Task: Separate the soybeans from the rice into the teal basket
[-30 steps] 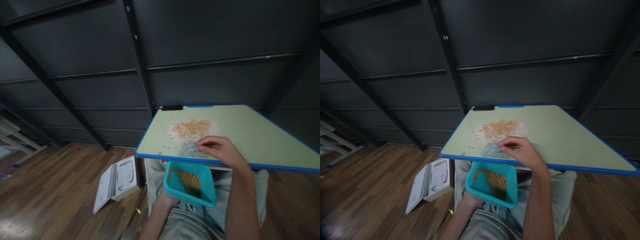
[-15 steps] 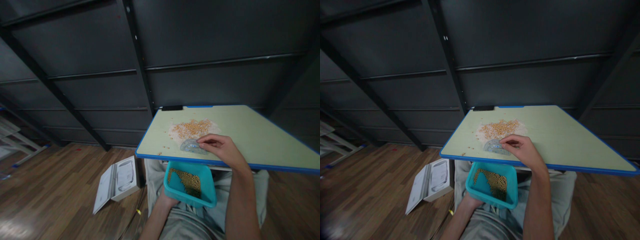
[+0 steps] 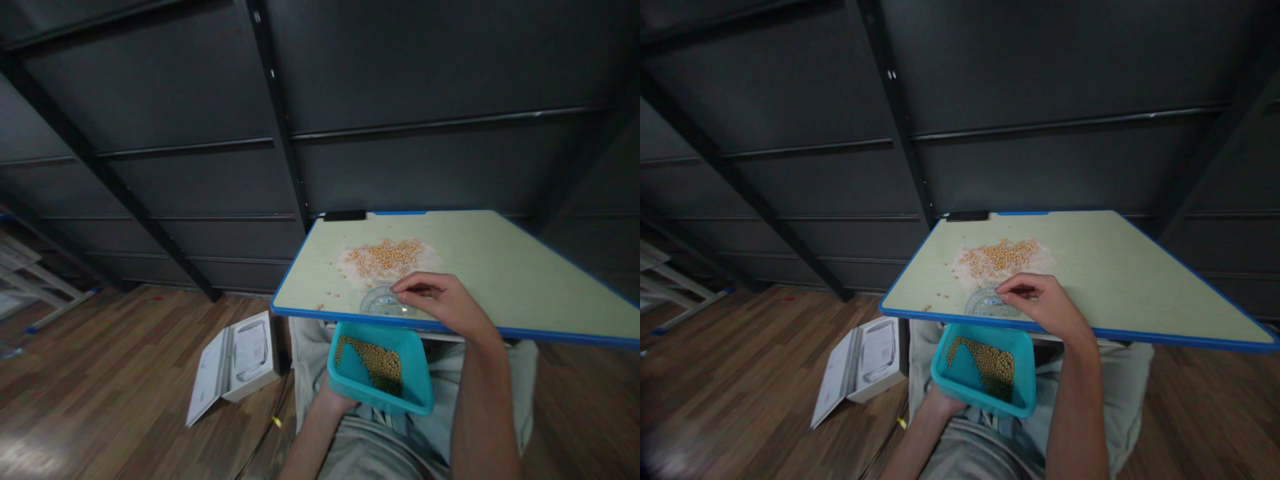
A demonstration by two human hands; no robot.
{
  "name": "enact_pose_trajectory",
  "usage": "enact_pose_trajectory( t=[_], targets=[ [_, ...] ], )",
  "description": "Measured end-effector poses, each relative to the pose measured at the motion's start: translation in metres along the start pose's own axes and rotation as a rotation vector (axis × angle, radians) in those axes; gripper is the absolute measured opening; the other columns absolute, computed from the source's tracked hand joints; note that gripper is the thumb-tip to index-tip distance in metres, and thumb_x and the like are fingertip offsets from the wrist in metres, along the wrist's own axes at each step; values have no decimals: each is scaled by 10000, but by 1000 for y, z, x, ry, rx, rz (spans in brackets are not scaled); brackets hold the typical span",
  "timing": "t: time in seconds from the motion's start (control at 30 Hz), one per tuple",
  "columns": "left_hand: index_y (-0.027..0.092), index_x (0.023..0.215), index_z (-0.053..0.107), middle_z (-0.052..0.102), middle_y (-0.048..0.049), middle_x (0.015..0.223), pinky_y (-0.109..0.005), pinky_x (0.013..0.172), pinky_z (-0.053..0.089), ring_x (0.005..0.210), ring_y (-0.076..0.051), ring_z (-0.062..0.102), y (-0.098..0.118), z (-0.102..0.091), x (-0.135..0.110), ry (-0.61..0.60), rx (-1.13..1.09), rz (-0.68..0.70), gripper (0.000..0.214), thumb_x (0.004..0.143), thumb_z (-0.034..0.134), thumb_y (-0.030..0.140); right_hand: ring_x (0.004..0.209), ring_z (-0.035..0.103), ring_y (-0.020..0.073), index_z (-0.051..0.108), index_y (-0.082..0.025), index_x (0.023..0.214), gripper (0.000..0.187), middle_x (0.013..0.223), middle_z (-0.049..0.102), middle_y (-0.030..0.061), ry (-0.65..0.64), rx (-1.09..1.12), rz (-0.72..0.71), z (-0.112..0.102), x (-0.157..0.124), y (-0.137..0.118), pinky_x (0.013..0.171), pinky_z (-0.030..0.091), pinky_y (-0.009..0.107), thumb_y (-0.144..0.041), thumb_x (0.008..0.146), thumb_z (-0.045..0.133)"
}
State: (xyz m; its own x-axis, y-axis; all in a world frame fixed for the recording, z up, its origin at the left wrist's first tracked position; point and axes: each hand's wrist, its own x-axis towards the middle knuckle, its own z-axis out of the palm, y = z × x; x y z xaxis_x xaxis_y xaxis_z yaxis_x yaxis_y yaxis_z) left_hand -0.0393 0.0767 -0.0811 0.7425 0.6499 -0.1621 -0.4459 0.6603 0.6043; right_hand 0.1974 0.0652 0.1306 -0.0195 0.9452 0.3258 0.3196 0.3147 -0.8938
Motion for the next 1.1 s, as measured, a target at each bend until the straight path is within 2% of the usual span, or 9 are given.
enact_pose_trajectory(
  t=[0.17,0.33,0.53,0.7,0.9,1.03,1.1],
  targets=[
    [227,832,787,840,-88,995,-541,1061,492,1200,-317,674,2,3,-2,15,-37,10,563,942,308,500,864,776,245,836,-249,865,125,931,841,59,106,10,12,3,5,7,829,617,411,-359,816,803],
    [239,895,798,846,-70,975,-554,1075,488,1208,-316,686,3,-1,-3,16,-124,-19,530,968,320,456,815,770,245,832,-232,854,145,918,839,68,220,-43,-9,3,8,10,773,613,403,-357,820,769],
    [232,939,802,851,-62,918,-571,1077,485,1195,-333,693,5,0,-4,-57,-114,-7,464,960,391,446,902,786,258,844,-240,888,145,982,846,70,222,-22,-47,2,6,5,833,623,412,-360,839,779],
    [238,936,800,850,-73,870,-563,1082,494,1153,-336,714,5,-3,-5,-124,-67,47,441,947,446,500,894,780,245,845,-247,899,118,971,845,56,255,-111,-111,6,4,-3,823,609,397,-318,871,756],
    [246,902,792,840,-79,848,-551,1059,513,1131,-327,717,7,1,-5,-125,-12,67,427,929,474,531,901,771,225,838,-249,925,118,985,844,45,158,-132,-145,17,7,-10,817,597,366,-282,910,725],
    [219,912,775,833,-111,926,-577,1028,520,1150,-331,701,10,12,-4,-107,68,71,529,959,351,532,903,772,225,825,-241,933,109,986,843,50,66,-110,-150,27,11,-9,816,597,362,-258,910,720],
    [197,933,765,826,-136,960,-590,1008,525,1138,-341,697,11,19,0,-94,97,69,606,956,307,592,911,774,224,819,-239,921,105,974,843,51,33,-103,-157,33,13,-9,825,599,360,-243,908,716]
  ],
)
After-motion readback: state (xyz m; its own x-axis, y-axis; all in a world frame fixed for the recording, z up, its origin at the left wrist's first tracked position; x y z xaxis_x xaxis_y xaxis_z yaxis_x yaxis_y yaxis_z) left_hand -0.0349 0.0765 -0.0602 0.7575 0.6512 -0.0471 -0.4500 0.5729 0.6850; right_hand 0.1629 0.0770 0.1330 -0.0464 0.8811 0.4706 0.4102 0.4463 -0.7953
